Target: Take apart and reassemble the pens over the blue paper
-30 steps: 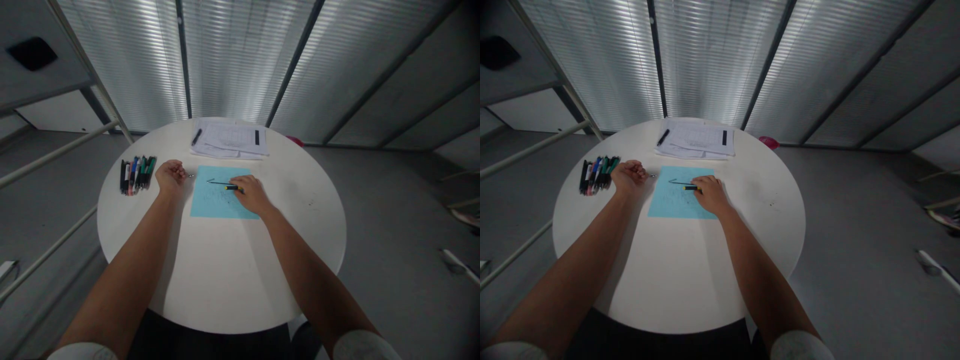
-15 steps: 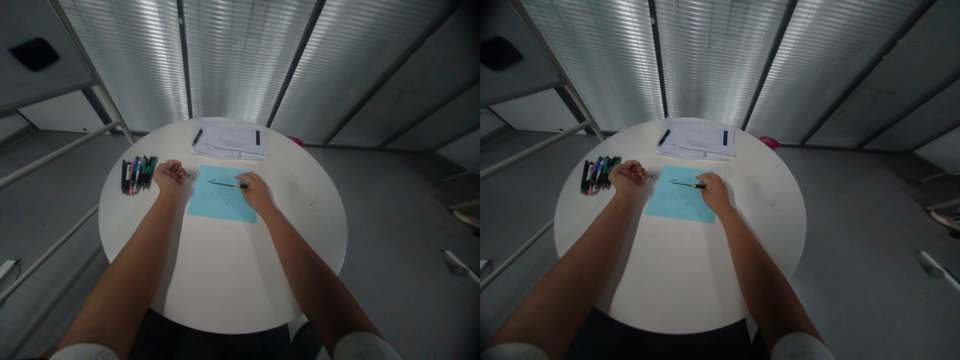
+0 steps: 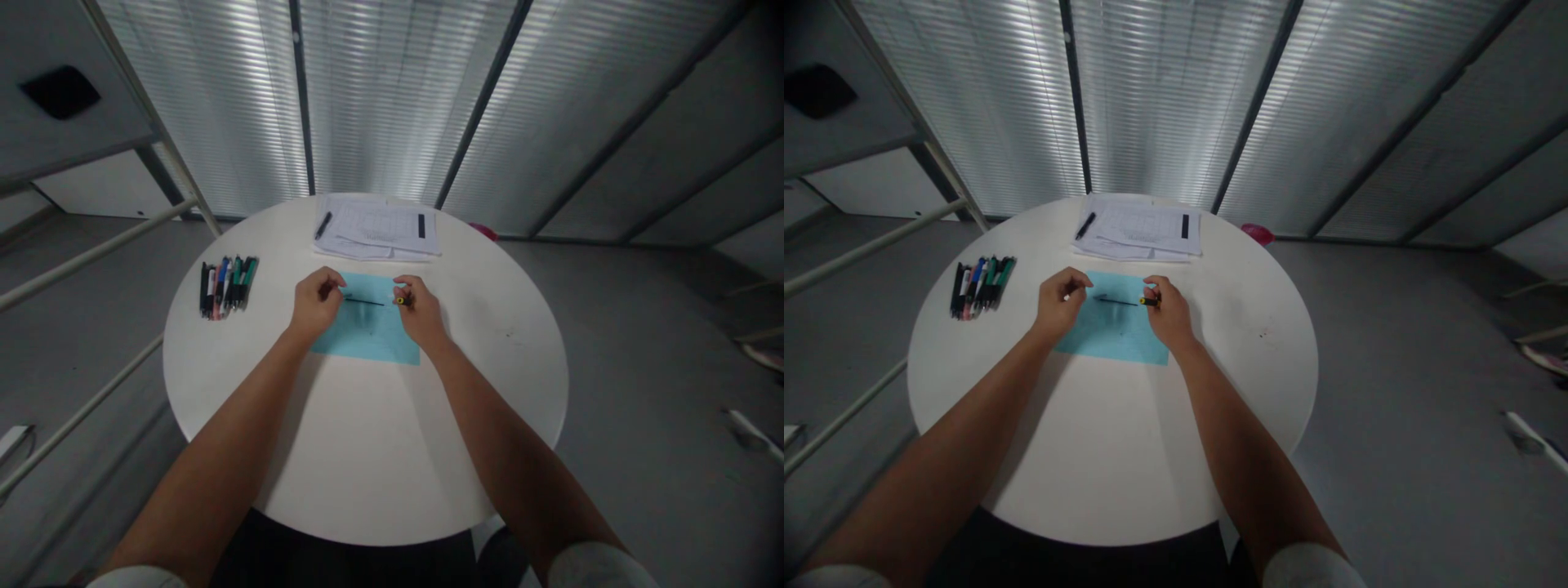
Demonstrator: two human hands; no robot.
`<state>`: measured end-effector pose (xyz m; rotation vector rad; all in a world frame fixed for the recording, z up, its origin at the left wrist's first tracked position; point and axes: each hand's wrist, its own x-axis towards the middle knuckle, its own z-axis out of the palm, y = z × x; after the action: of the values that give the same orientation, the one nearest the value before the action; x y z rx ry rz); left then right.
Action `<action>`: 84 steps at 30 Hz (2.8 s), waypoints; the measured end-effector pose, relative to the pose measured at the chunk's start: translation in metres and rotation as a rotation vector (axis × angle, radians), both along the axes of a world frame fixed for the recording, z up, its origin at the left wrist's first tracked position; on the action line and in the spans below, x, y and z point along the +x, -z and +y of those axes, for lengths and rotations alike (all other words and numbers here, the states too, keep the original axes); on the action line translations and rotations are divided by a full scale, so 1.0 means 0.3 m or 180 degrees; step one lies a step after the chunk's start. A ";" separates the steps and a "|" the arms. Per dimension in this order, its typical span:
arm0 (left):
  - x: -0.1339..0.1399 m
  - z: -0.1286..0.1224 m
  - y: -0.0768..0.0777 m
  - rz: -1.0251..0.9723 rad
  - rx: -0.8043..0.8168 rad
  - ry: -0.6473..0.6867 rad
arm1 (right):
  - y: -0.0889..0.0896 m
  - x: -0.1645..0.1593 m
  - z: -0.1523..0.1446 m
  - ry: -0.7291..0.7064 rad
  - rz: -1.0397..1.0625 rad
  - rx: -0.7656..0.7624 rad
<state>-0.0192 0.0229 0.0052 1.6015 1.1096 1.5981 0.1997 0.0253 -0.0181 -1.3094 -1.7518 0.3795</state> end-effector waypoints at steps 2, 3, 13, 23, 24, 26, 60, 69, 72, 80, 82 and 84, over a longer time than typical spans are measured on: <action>0.018 -0.008 0.002 0.0583 0.0218 0.0121 | -0.008 -0.009 -0.009 -0.0106 0.0069 0.0011; 0.026 -0.010 0.002 0.0794 0.0332 0.0181 | -0.012 -0.014 -0.013 -0.0165 0.0088 0.0005; 0.050 -0.002 0.017 0.1683 0.0590 0.0524 | -0.036 -0.037 -0.040 -0.0652 0.0191 -0.0225; 0.059 0.007 0.026 0.1662 0.0402 0.0659 | -0.031 -0.036 -0.042 -0.0796 0.0227 -0.0330; 0.059 0.006 0.026 0.1617 0.0381 0.0668 | -0.029 -0.036 -0.041 -0.0810 0.0236 -0.0330; 0.058 0.005 0.024 0.1511 0.0340 0.0663 | -0.027 -0.036 -0.039 -0.0812 0.0236 -0.0311; 0.055 0.012 0.001 0.0333 -0.0745 0.0385 | -0.025 -0.021 -0.033 -0.0915 -0.0293 0.0231; 0.057 0.009 0.001 0.0671 -0.0581 0.0419 | -0.037 -0.028 -0.040 -0.1073 -0.0356 0.0274; 0.055 0.009 -0.003 0.0602 -0.0604 0.0433 | -0.035 -0.026 -0.040 -0.0960 -0.0401 0.0272; 0.052 0.012 -0.002 0.0609 -0.0580 0.0379 | -0.026 -0.025 -0.039 -0.1005 -0.0524 0.0170; 0.052 0.011 0.001 0.0780 -0.0472 0.0395 | -0.021 -0.026 -0.036 -0.1021 -0.0511 0.0164; 0.050 0.011 0.003 0.0830 -0.0441 0.0392 | -0.018 -0.025 -0.034 -0.0995 -0.0487 0.0159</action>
<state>-0.0042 0.0263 0.0043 1.7824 1.2004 1.2312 0.1922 0.0152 -0.0128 -1.0523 -2.0895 0.4155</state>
